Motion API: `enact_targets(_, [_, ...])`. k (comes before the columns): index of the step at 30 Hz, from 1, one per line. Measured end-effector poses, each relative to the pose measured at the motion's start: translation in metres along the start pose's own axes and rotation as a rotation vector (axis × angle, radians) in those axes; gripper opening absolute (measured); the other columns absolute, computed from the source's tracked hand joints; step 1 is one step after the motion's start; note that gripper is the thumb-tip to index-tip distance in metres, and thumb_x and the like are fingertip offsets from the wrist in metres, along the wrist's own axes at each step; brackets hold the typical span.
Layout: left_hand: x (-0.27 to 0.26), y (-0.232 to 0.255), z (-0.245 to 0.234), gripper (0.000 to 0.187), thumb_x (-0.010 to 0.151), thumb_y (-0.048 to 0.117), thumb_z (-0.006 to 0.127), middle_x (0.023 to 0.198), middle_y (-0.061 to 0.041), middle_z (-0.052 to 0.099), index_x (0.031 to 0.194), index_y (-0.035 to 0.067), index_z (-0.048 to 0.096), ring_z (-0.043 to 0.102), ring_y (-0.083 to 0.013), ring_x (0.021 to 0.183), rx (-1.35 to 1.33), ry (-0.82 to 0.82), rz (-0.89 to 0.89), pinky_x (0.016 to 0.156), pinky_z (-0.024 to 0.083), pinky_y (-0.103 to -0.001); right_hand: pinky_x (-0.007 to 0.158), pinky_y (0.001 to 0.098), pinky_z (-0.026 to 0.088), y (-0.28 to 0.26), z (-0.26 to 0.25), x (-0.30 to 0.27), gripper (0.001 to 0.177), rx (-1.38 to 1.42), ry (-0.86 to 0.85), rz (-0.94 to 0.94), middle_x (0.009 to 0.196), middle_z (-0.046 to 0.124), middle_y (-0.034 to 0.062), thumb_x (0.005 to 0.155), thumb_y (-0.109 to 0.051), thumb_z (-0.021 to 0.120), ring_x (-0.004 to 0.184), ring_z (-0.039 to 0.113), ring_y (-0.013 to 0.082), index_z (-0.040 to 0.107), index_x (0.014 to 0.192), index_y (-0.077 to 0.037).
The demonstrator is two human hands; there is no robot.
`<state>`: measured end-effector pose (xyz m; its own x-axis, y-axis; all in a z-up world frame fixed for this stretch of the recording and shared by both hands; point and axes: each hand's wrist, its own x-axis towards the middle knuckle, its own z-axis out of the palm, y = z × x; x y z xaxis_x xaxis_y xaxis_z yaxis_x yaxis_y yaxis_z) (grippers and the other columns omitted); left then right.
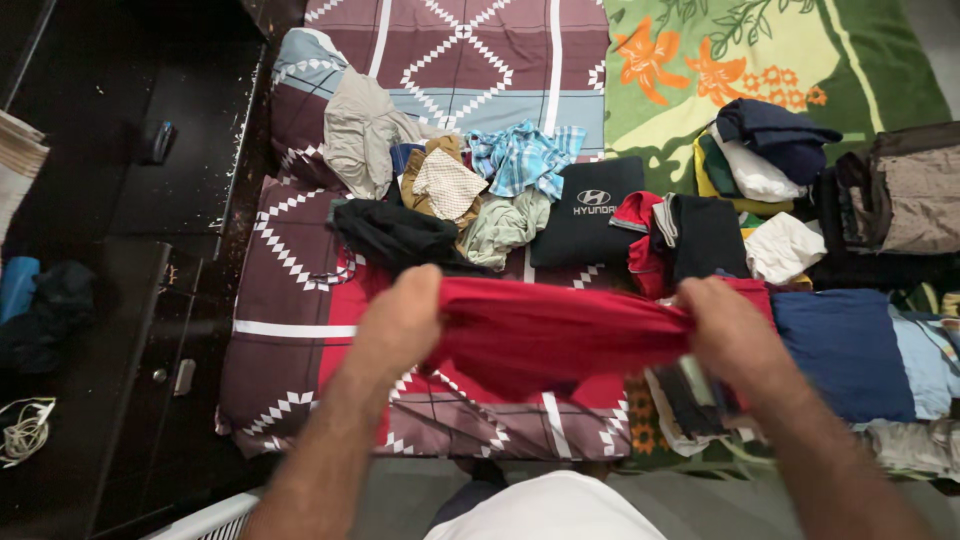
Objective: The person folds several shirts and trousers by hand on a bed, placing them into neat stacks.
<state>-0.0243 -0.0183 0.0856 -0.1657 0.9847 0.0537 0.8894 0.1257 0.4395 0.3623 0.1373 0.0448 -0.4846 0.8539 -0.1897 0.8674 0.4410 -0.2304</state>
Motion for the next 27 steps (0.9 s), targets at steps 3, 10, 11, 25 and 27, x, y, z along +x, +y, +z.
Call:
enact_targets(3, [0.000,-0.033,-0.006,0.017,0.088,0.001,0.061,0.104,-0.020,0.063,0.103,0.007,0.055,0.065,-0.0463,0.094,0.136,0.039,-0.034,0.081,0.051,-0.056,0.085,0.0446,0.055,0.015,-0.015,0.006,0.026,-0.002,0.042,-0.053,0.101,0.067,0.0153,0.082,-0.001,0.065,0.099,0.066,0.0350,0.065,0.105,-0.013])
enact_targets(10, [0.055,-0.060,-0.059,0.018,0.086,0.001,0.061,0.097,-0.023,0.073,0.103,0.004,0.062,0.076,-0.0377,0.091,-0.037,-0.204,-0.449,0.078,0.060,-0.047,0.061,0.0436,0.060,0.024,-0.079,0.059,0.013,0.464,-0.239,0.247,0.078,0.069,0.0165,0.093,-0.003,0.056,0.064,0.072,0.0264,0.061,0.105,-0.003])
enact_targets(11, [0.056,-0.055,-0.068,0.018,0.086,0.001,0.061,0.097,-0.023,0.073,0.103,0.004,0.062,0.076,-0.0377,0.091,-0.037,-0.199,-0.447,0.078,0.060,-0.047,0.061,0.0435,0.060,0.025,-0.084,0.066,0.020,0.534,-0.227,0.287,0.079,0.066,0.0156,0.095,-0.001,0.048,0.064,0.070,0.0273,0.063,0.109,-0.005])
enact_targets(25, [0.152,-0.024,-0.091,0.021,0.089,-0.002,0.045,0.092,-0.003,0.062,0.100,0.016,0.050,0.069,-0.0211,0.084,-1.221,0.434,-0.653,0.066,0.066,-0.043,0.072,0.0416,0.061,0.033,-0.117,0.138,0.026,0.667,-0.190,0.335,0.089,0.070,0.0141,0.096,-0.006,0.045,0.073,0.071,0.0300,0.064,0.113,0.000])
enact_targets(27, [0.152,-0.024,-0.107,0.011,0.091,0.003,0.064,0.091,-0.009,0.069,0.101,0.006,0.061,0.070,-0.0235,0.082,-1.213,0.254,-0.322,0.068,0.063,-0.038,0.068,0.0443,0.056,0.031,-0.133,0.134,0.027,0.674,-0.141,0.365,0.083,0.070,0.0194,0.098,-0.017,0.055,0.069,0.067,0.0294,0.068,0.113,0.001])
